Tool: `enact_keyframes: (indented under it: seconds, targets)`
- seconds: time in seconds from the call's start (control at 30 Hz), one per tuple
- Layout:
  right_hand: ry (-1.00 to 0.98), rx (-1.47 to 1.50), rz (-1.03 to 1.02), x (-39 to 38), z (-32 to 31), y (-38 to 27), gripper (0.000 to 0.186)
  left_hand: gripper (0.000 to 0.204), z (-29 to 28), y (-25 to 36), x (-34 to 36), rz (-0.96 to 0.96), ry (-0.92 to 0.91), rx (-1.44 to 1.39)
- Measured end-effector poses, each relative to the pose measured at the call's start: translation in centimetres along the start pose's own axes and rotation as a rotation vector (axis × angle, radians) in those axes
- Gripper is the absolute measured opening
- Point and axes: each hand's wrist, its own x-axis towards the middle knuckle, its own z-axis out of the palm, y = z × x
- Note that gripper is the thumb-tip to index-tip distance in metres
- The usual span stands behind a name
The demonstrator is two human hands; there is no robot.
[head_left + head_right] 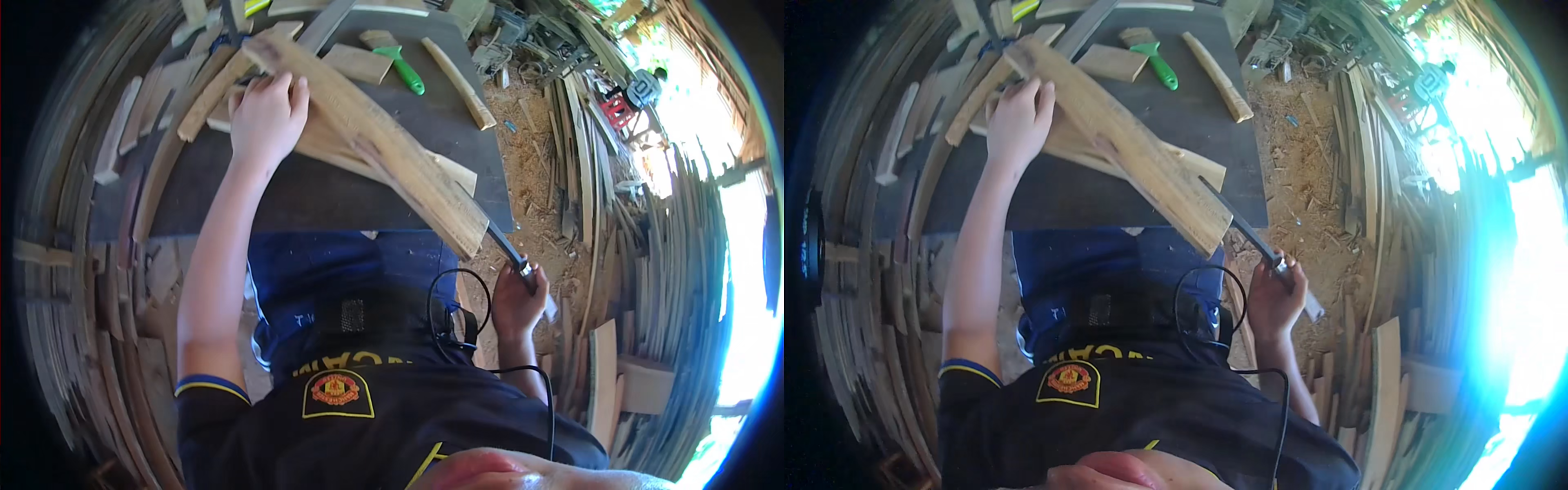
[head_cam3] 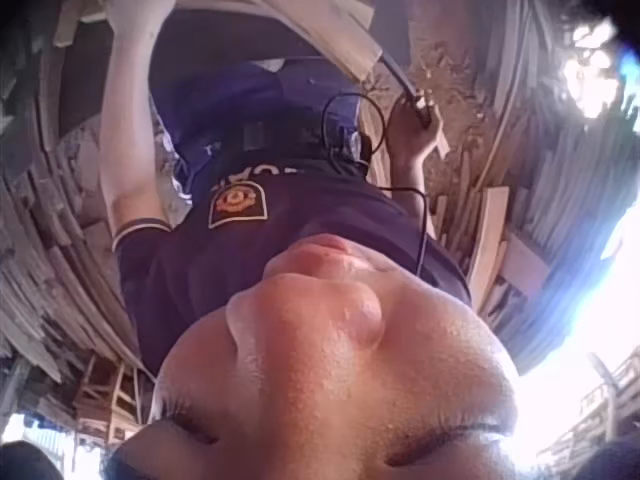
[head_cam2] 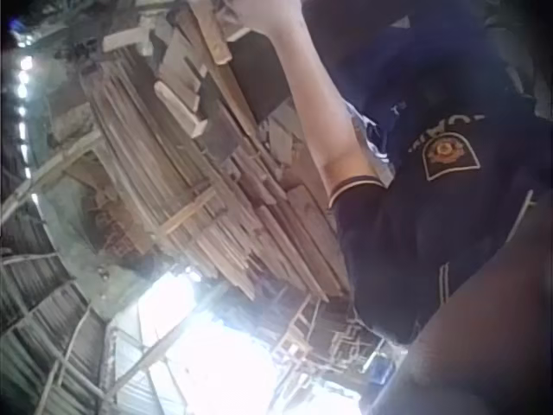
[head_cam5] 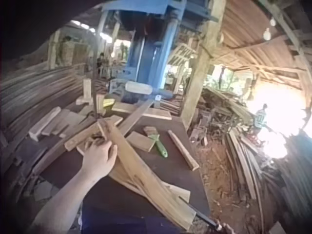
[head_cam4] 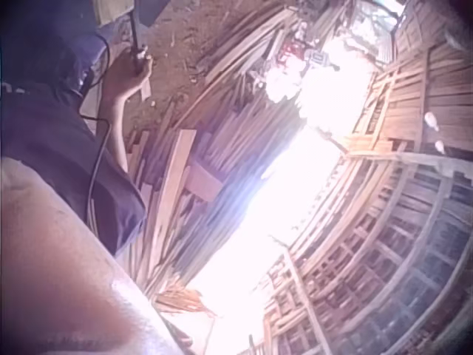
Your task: The person uses a chisel to shave and smooth the surface of a rectangular wooden block. They hold the wood with one hand and the chisel with the other, repeatedly scraping off thin layers of wood. The person occasionally flips the block to work on different sides.
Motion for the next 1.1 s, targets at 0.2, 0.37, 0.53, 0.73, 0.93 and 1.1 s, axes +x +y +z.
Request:
enact_keyframes:
  seconds: [0.2,0.37,0.53,0.73,0.93,1.1]
  targets:
    - [-0.003,0.193,0.115,-1.4,-2.7,0.9,0.018,0.036,-0.2,-0.4,-0.5,-0.049,-0.044,0.059]
    - [0.052,0.200,0.167,-1.7,-3.0,0.3,0.020,0.034,-0.3,0.0,0.0,-0.064,0.013,0.071]
    - [0.099,0.106,0.081,-2.8,-3.6,-1.3,0.020,0.041,-0.7,1.2,0.4,-0.171,-0.108,0.035]
    - [0.149,-0.009,0.026,-2.0,-4.7,-0.5,0.015,0.054,-0.5,0.5,1.6,-0.133,-0.176,0.083]
    - [-0.007,0.147,0.119,-1.2,-0.9,0.9,0.016,0.056,-2.3,-0.6,2.8,-0.113,-0.449,-0.058]
    - [-0.001,0.154,0.113,-1.0,-0.8,1.2,0.017,0.084,-4.5,-0.8,0.4,0.207,-0.457,-0.133]
